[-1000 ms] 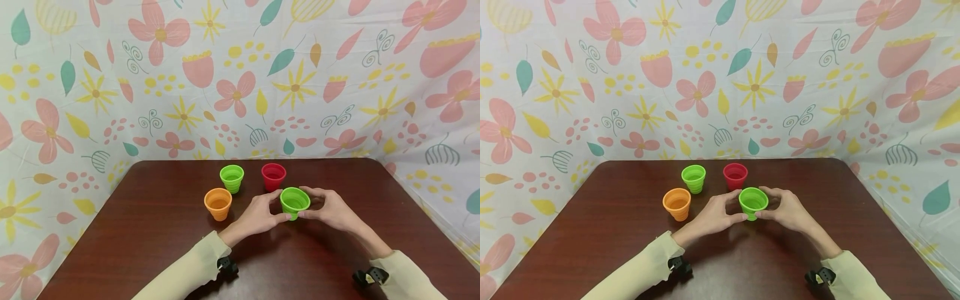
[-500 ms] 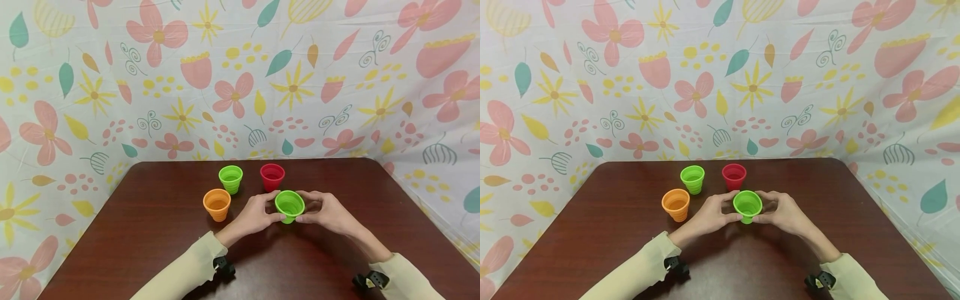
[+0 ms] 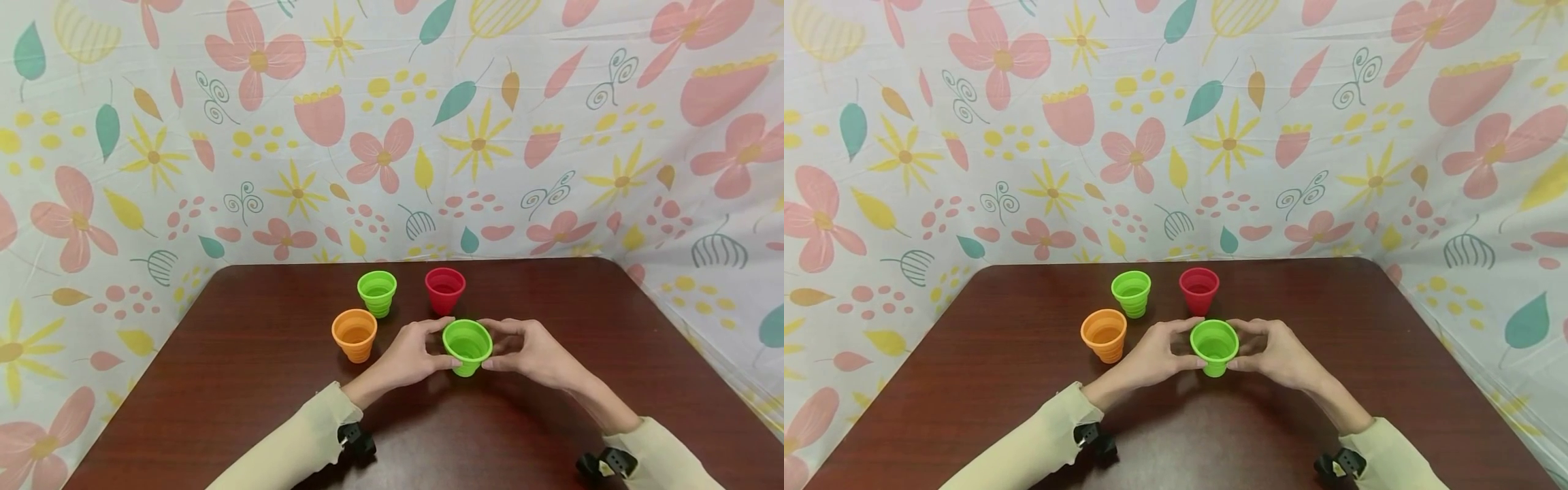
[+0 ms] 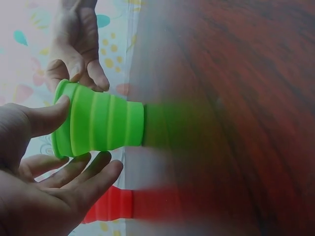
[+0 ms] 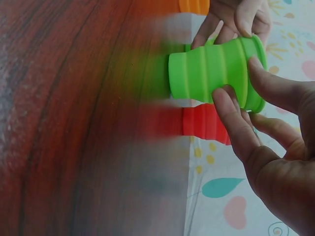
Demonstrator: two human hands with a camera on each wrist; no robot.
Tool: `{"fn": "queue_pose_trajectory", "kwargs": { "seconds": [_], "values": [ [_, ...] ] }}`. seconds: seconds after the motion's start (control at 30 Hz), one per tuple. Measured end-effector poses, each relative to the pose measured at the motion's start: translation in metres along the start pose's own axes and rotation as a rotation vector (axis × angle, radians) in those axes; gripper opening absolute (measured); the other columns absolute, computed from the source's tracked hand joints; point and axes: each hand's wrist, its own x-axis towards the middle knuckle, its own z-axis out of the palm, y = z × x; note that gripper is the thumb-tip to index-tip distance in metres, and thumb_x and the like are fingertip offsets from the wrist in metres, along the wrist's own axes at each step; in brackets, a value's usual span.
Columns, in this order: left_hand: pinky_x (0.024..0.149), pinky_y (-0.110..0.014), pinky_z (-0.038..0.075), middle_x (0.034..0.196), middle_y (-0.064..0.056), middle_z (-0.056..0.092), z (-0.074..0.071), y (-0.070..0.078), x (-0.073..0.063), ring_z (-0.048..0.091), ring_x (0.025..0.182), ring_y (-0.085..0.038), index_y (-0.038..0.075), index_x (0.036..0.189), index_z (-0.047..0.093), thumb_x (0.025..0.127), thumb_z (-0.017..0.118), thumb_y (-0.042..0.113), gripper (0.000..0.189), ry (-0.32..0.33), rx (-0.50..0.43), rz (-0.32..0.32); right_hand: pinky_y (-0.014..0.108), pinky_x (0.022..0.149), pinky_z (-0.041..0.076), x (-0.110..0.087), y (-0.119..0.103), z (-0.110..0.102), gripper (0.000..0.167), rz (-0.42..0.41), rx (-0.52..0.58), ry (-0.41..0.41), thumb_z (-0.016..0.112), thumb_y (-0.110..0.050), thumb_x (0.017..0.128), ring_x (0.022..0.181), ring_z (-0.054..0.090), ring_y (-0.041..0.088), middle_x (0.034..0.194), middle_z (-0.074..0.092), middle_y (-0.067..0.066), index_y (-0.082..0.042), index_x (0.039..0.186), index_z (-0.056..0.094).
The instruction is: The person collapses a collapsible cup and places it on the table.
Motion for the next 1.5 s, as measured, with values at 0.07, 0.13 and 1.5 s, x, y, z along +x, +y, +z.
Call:
{"fn": "queue_pose_trajectory", "kwargs": {
  "seconds": [0.07, 0.13, 1.5],
  "values": [
    [0.096, -0.028, 0.057, 0.139, -0.010, 0.067, 0.000, -0.001, -0.001, 0.072, 0.113, -0.022, 0.000, 0.146, 0.060, 0.084, 0.091, 0.006, 0.070, 0.000, -0.020, -0.014, 0.032, 0.079, 0.063, 0.000, 0.000, 0.001, 0.067, -0.001, 0.015, -0.010, 0.087, -0.006, 0.086, 0.096, 0.076, 0.026, 0.119, 0.069, 0.023, 0.007, 0.145, 0.058],
    [0.096, -0.027, 0.057, 0.140, -0.011, 0.066, 0.000, -0.001, -0.001, 0.072, 0.113, -0.023, -0.001, 0.145, 0.060, 0.083, 0.090, 0.005, 0.069, 0.001, -0.032, -0.022, 0.032, 0.079, 0.063, 0.000, -0.001, 0.001, 0.066, -0.003, 0.018, -0.012, 0.087, -0.006, 0.086, 0.096, 0.076, 0.027, 0.119, 0.069, 0.023, 0.007, 0.144, 0.058],
    [0.111, -0.055, 0.047, 0.141, -0.013, 0.065, -0.005, -0.005, -0.011, 0.064, 0.125, -0.037, 0.002, 0.152, 0.054, 0.090, 0.080, -0.003, 0.068, -0.029, -0.351, -0.059, 0.049, 0.064, 0.065, -0.003, -0.003, 0.007, 0.069, 0.051, 0.075, 0.003, 0.086, -0.007, 0.087, 0.088, 0.072, 0.032, 0.111, 0.072, 0.023, 0.002, 0.148, 0.056]
  ]
}}
